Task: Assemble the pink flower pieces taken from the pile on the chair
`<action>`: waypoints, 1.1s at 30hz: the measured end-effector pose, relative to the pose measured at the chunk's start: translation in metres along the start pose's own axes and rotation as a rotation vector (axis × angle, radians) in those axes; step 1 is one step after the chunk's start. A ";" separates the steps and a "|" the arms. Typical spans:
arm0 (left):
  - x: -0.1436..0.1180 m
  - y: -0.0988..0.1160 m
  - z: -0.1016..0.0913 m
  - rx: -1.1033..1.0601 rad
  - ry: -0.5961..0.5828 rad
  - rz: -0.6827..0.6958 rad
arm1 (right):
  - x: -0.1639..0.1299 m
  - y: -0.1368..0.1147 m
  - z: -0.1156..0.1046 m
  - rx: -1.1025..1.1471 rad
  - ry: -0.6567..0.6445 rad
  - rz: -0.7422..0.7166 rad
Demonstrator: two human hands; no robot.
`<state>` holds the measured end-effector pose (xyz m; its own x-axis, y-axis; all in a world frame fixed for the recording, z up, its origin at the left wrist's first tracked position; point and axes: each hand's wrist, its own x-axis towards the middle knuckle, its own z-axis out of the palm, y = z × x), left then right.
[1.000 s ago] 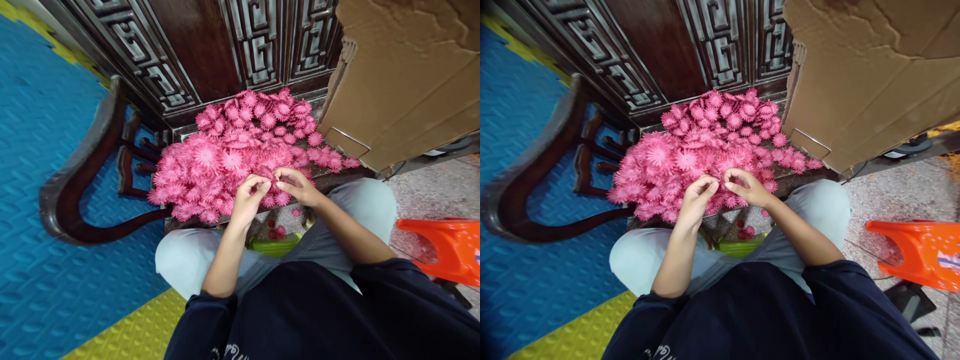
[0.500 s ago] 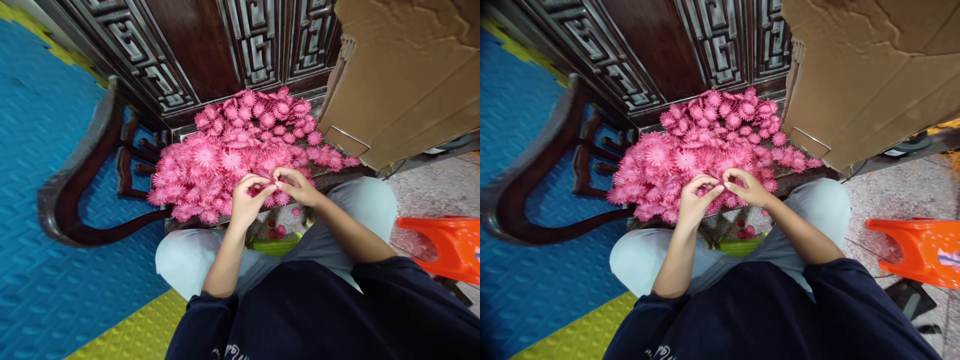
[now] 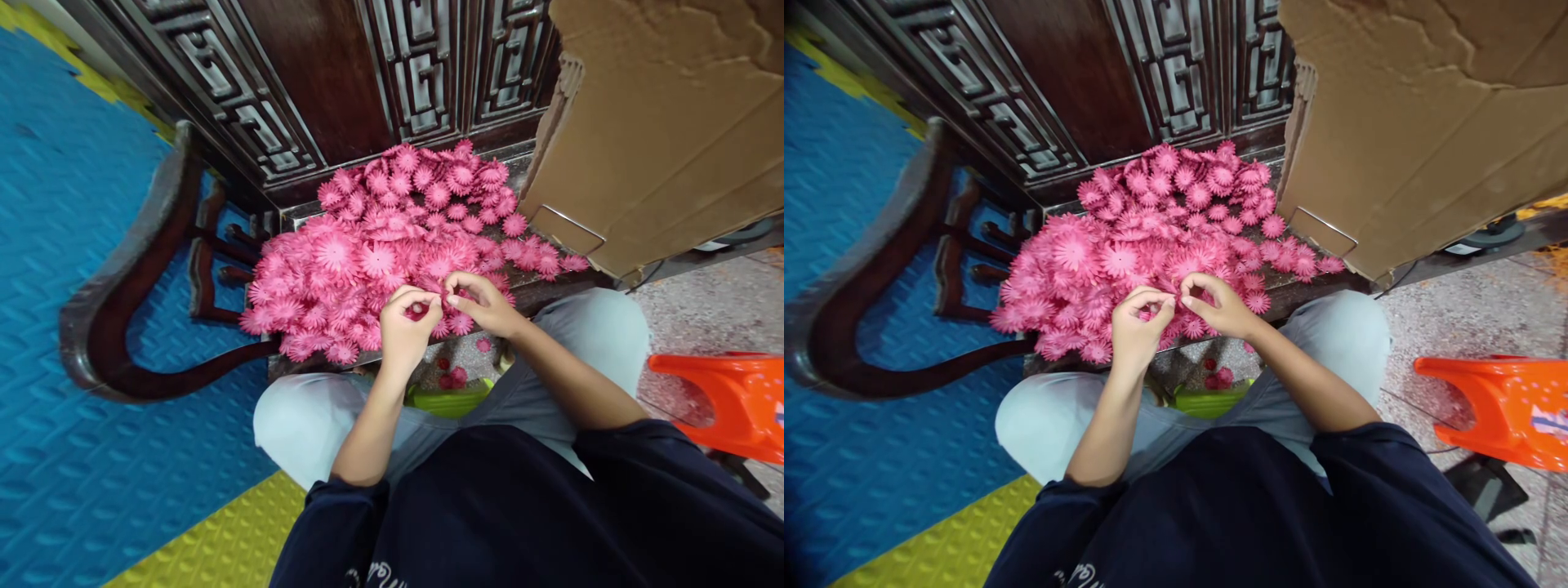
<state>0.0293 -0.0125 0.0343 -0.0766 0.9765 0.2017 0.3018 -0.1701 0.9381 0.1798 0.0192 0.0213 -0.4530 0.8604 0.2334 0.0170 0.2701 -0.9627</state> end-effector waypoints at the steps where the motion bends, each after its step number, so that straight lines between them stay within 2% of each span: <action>1: 0.000 -0.001 0.001 -0.011 0.001 -0.017 | 0.000 0.000 0.000 -0.003 -0.001 0.005; 7: 0.001 -0.006 0.003 -0.130 0.003 -0.116 | 0.000 -0.002 0.000 -0.003 -0.013 -0.008; 13: 0.005 -0.009 0.001 -0.347 -0.048 -0.264 | -0.001 -0.004 -0.001 0.009 -0.023 -0.018; 18: 0.008 -0.011 0.000 -0.415 -0.078 -0.370 | -0.001 -0.006 -0.001 0.020 -0.024 -0.014; 33: 0.008 -0.006 0.000 -0.515 -0.188 -0.446 | -0.001 -0.005 -0.002 0.037 -0.017 -0.037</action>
<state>0.0270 -0.0033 0.0304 0.0915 0.9660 -0.2417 -0.2113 0.2560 0.9433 0.1821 0.0180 0.0264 -0.4678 0.8424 0.2674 -0.0332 0.2855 -0.9578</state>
